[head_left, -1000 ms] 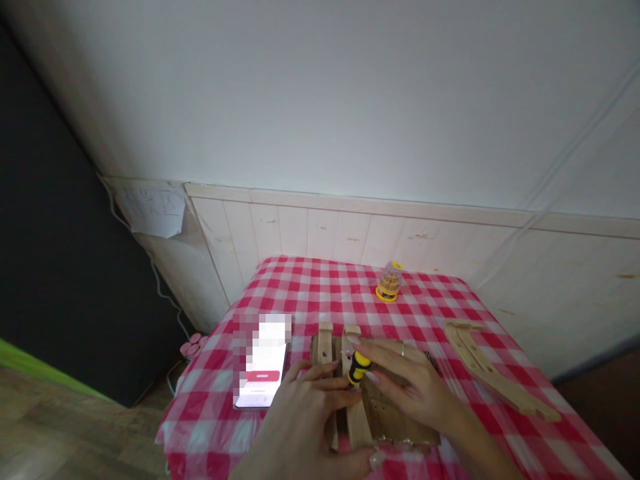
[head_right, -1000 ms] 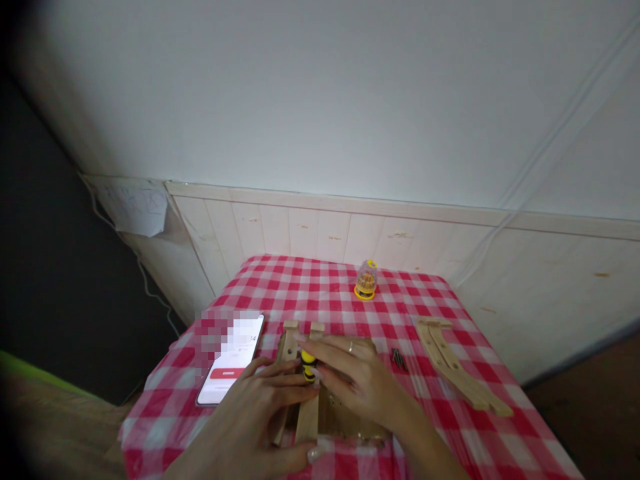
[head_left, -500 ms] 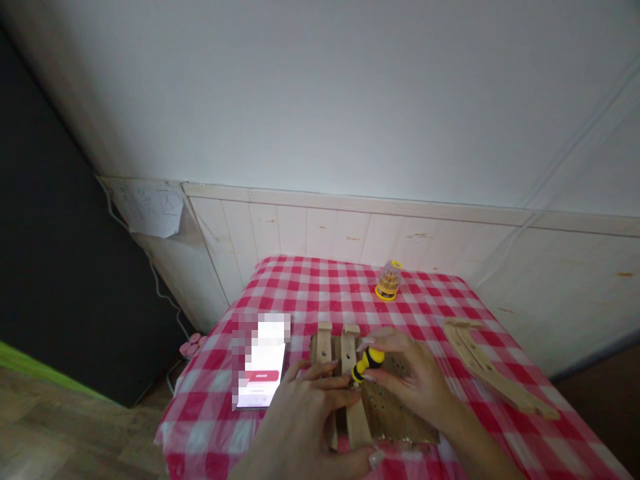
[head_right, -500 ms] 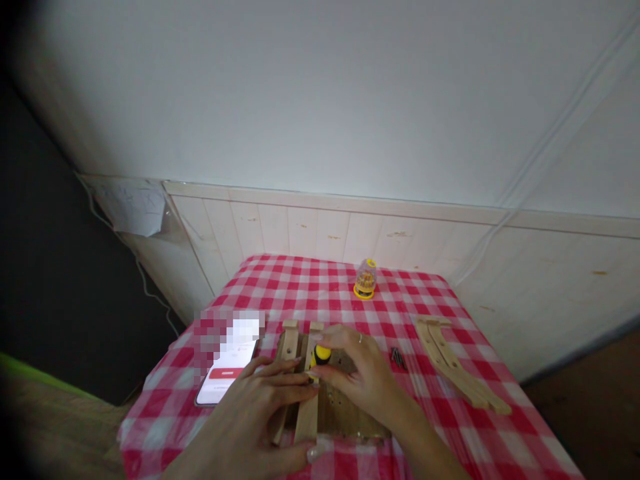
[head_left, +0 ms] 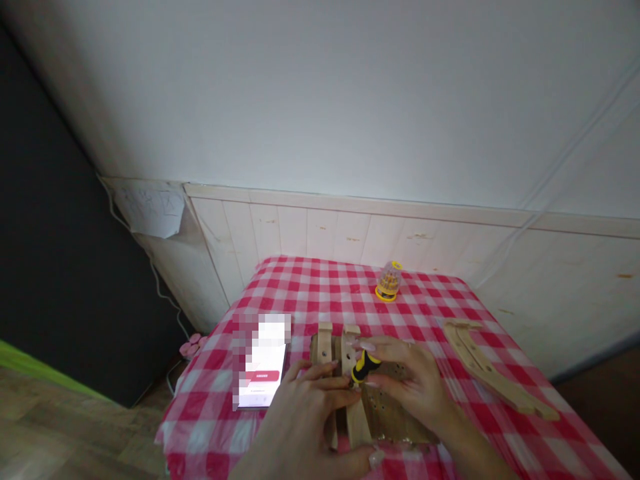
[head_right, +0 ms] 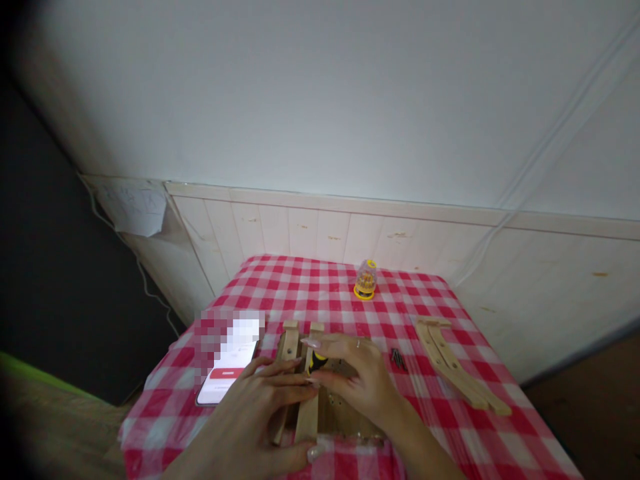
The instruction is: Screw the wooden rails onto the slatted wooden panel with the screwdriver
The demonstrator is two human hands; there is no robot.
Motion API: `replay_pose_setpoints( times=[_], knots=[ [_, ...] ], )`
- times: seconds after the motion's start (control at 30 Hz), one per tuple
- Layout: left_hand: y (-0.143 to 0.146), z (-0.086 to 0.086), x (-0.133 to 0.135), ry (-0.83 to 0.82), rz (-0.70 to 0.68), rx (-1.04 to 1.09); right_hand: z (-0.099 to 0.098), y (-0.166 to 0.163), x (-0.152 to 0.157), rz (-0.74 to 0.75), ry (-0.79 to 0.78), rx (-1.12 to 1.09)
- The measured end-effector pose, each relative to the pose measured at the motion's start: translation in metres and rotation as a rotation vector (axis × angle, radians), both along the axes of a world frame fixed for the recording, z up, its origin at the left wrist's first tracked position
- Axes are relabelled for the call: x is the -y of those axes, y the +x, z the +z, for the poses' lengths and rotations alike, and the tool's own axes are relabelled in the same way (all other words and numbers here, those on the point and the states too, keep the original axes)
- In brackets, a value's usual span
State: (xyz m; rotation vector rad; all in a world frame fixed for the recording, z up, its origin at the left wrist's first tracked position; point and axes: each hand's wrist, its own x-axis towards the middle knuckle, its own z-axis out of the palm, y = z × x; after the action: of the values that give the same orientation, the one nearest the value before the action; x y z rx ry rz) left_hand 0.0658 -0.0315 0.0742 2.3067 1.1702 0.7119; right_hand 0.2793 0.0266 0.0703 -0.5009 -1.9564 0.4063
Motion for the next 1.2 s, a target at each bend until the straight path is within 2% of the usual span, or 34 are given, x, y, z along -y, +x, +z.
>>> replay_pose_setpoints(
  times=[0.17, 0.3, 0.5, 0.67, 0.8, 0.93, 1.1, 1.2],
  knots=[
    [-0.001, -0.004, 0.001, 0.044, 0.02, 0.025, 0.012, 0.001, 0.002, 0.088, -0.054, 0.122],
    [-0.001, 0.001, 0.001, 0.023, 0.019, 0.016, 0.01, 0.0, 0.0, 0.122, -0.062, 0.07],
    [-0.001, 0.005, 0.001, -0.008, 0.011, 0.011, 0.009, -0.003, 0.001, 0.053, -0.075, 0.054],
    [-0.001, 0.008, 0.001, -0.053, -0.001, -0.023, 0.006, -0.001, 0.005, -0.079, -0.104, 0.172],
    [-0.001, 0.011, 0.001, -0.076, -0.002, -0.04, 0.01, -0.003, 0.005, -0.013, -0.125, 0.173],
    [-0.001, 0.012, 0.001, -0.067, -0.012, -0.067, 0.013, -0.007, 0.005, -0.068, -0.09, 0.061],
    [0.0, 0.009, 0.001, -0.011, -0.002, -0.044, 0.005, -0.01, 0.008, 0.005, -0.216, 0.041],
    [0.0, 0.009, 0.001, 0.001, -0.007, -0.025, -0.002, -0.01, 0.006, -0.046, -0.198, 0.03]
  ],
)
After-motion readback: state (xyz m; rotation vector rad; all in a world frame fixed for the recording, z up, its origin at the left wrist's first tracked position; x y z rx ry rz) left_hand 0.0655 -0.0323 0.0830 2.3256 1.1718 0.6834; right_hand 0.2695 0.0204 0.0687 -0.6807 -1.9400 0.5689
